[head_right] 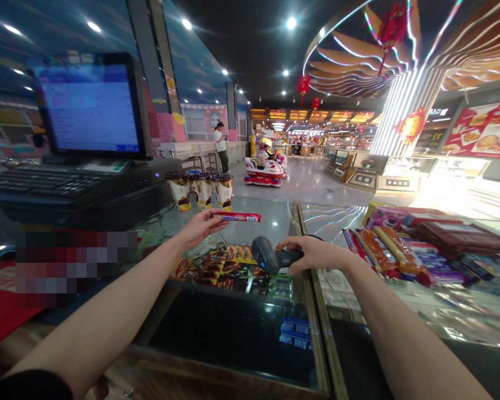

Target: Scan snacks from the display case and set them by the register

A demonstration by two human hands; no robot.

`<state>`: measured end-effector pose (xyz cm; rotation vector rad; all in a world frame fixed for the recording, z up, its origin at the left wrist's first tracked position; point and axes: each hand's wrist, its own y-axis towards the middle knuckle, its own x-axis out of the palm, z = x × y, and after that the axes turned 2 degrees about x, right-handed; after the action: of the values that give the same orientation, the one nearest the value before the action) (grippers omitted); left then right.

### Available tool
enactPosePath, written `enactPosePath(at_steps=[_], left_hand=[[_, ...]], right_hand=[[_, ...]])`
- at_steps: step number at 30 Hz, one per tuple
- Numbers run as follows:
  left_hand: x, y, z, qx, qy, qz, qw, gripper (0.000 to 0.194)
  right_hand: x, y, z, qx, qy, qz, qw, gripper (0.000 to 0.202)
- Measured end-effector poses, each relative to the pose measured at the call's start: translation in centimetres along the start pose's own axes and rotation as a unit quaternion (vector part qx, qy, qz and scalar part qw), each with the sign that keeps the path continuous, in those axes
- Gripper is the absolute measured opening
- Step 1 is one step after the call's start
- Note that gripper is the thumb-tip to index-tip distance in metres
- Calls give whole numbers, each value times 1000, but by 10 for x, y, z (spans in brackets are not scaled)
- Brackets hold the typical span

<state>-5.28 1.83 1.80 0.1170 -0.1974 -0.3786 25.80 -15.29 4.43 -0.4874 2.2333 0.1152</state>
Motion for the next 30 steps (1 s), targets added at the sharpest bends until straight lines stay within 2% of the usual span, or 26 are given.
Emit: enactPosePath(at_steps=[3, 5, 7, 10, 16, 19, 26, 30], left_hand=[[0, -1, 1, -4, 0, -2, 1000, 22], [1, -2, 1, -6, 0, -6, 1000, 23], [1, -3, 2, -9, 1, -12, 1000, 23], [1, -5, 2, -13, 3, -20, 1000, 22], [-3, -6, 2, -14, 39, -11, 999, 20], [-7, -4, 0, -14, 64, 4, 998, 20], [-17, 0, -1, 7, 141, 11, 990, 20], [-31, 7, -6, 76, 272, 22, 959, 17]], right_hand=[[-3, 1, -1, -4, 46, 19, 999, 55], [-3, 7, 1, -12, 71, 57, 996, 49], [-3, 20, 4, -17, 73, 114, 991, 44], [-1, 46, 4, 7, 49, 150, 987, 41], [3, 95, -27, 115, 58, 132, 983, 43], [7, 111, -45, 154, 52, 108, 981, 36], [19, 134, -69, 156, -35, 85, 983, 31], [22, 146, -76, 149, -153, 55, 975, 31]])
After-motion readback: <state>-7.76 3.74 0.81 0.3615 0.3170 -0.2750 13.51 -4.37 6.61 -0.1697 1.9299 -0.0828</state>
